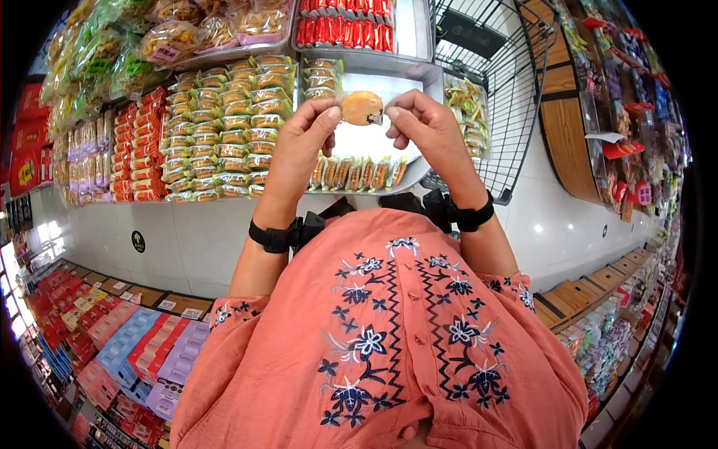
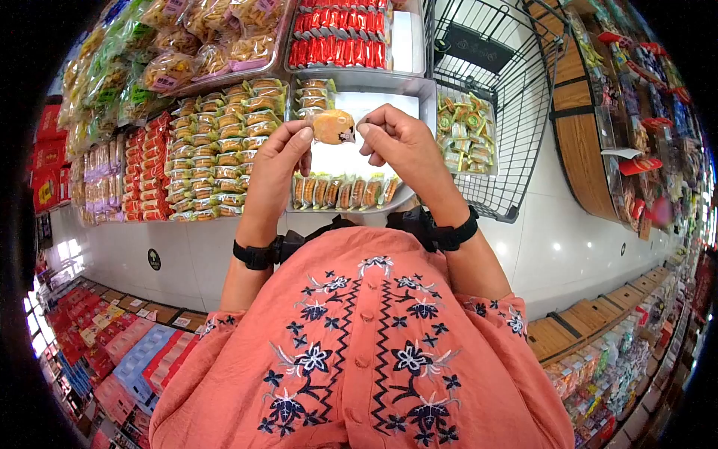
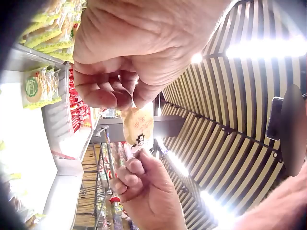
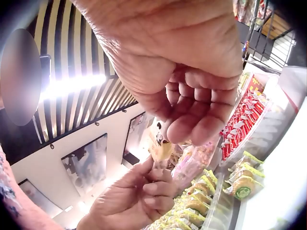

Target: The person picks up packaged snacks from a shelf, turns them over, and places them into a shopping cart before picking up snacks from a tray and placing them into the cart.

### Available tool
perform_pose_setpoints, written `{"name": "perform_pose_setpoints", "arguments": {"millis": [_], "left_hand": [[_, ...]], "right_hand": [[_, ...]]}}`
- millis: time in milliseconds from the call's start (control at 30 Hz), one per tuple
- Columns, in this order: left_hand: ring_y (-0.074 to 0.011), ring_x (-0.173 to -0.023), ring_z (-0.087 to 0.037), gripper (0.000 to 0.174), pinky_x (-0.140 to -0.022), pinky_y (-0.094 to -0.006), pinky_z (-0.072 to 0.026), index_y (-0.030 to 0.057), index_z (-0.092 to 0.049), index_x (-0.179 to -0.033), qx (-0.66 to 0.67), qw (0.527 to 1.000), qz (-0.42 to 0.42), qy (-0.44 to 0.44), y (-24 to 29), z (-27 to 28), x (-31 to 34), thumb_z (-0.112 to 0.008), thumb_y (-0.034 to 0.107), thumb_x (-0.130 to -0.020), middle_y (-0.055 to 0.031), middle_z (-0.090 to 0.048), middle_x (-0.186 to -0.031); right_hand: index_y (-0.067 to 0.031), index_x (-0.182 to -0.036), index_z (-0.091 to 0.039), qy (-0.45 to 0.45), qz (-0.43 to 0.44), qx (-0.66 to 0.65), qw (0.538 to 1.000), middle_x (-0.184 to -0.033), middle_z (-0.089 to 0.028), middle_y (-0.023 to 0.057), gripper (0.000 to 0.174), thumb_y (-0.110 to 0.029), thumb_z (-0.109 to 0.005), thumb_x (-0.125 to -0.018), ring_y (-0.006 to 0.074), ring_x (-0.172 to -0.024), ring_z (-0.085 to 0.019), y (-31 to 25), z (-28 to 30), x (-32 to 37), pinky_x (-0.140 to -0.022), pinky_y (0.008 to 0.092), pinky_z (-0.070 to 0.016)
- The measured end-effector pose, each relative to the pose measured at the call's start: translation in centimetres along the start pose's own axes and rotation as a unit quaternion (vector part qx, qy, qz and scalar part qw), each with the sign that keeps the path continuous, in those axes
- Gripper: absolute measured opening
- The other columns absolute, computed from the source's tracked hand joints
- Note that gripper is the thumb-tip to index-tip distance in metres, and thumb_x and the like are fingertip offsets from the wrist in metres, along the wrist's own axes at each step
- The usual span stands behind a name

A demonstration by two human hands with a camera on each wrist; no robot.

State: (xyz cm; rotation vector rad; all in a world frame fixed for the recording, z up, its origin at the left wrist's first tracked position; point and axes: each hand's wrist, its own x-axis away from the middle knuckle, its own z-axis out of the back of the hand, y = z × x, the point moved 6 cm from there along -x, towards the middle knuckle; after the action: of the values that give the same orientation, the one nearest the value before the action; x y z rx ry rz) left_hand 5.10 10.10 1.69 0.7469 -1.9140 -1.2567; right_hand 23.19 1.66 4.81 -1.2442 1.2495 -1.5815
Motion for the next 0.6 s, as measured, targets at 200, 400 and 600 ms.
{"name": "perform_pose_setpoints", "arguments": {"millis": [200, 400, 600], "left_hand": [[-0.0033, -0.063, -0.047, 0.024, -0.057, -0.0207, -0.0383, 0.0048, -0.066, -0.107, -0.011, 1.000, 0.008, 0.010, -0.17, 0.15, -0.39, -0.061, 0.028, -0.101, 0.0055, -0.053, -0.072], [-0.0033, -0.062, -0.046, 0.024, -0.057, -0.0206, -0.0371, 0.0060, -0.065, -0.104, -0.011, 1.000, 0.011, 0.009, -0.28, 0.10, -0.53, -0.061, 0.029, -0.101, 0.0058, -0.052, -0.071], [-0.0031, -0.061, -0.045, 0.024, -0.055, -0.0205, -0.0364, 0.0069, -0.065, -0.101, -0.022, 1.000, 0.020, 0.009, -0.46, 0.22, -0.85, -0.062, 0.031, -0.101, 0.0065, -0.051, -0.070]], "right_hand": [[-0.0022, -0.097, -0.064, -0.020, -0.017, 0.004, 1.000, -0.076, -0.066, 0.0027, 0.021, -0.023, -0.063, -0.098, 0.0060, -0.064, -0.059, -0.13, -0.15, 0.01, -0.058, 0.0211, -0.0480], [-0.0023, -0.096, -0.064, -0.044, -0.028, -0.009, 0.999, -0.075, -0.066, 0.0030, 0.021, -0.023, -0.064, -0.096, 0.0062, -0.063, -0.060, -0.02, -0.19, -0.07, -0.058, 0.0210, -0.0484], [-0.0025, -0.095, -0.064, -0.068, -0.047, -0.017, 0.996, -0.076, -0.066, 0.0032, 0.020, -0.022, -0.064, -0.095, 0.0067, -0.062, -0.061, -0.03, -0.61, 0.03, -0.057, 0.0209, -0.0487]]}}
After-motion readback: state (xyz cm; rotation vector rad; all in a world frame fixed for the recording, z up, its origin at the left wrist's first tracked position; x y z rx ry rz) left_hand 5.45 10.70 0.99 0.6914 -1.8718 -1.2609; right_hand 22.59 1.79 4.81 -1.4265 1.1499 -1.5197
